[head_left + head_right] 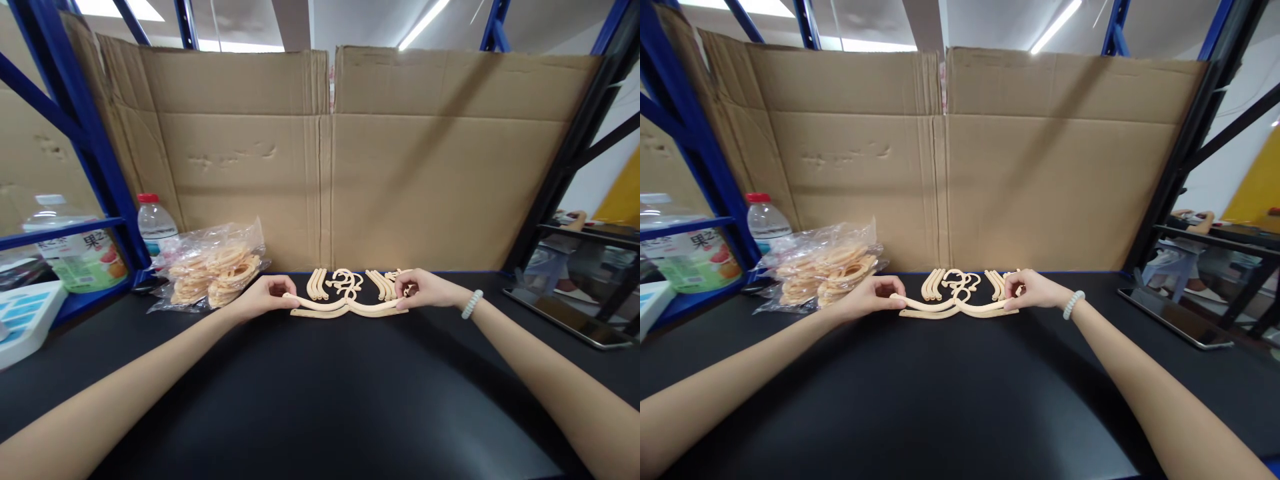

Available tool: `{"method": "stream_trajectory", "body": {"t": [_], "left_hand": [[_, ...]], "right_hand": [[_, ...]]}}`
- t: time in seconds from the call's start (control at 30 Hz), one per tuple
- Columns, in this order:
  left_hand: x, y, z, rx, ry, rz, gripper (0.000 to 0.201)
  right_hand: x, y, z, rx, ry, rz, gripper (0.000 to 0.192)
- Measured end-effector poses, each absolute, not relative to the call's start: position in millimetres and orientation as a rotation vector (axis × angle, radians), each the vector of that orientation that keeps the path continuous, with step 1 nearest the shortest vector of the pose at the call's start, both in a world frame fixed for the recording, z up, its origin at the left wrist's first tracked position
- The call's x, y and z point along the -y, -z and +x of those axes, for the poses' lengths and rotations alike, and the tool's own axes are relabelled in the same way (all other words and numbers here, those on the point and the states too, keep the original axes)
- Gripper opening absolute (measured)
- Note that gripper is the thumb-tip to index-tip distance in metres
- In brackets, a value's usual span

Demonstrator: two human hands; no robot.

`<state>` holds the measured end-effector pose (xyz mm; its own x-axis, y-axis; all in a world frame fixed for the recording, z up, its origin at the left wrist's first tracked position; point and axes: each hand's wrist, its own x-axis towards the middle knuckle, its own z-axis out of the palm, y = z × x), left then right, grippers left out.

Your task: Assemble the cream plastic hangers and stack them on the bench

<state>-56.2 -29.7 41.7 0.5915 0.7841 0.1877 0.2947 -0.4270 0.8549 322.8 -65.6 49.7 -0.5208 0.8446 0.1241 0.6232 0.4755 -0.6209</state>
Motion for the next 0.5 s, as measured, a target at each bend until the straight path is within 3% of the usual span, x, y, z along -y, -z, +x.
{"method": "stream_trajectory", "body": {"t": [0.5], "left_hand": [[27.4,-30.5,-57.2,-0.780,-0.599,2.350,0.025]], "right_hand": [[66.0,-45.8,323.0,2.447,-0.669,-1.345,0.026]]}}
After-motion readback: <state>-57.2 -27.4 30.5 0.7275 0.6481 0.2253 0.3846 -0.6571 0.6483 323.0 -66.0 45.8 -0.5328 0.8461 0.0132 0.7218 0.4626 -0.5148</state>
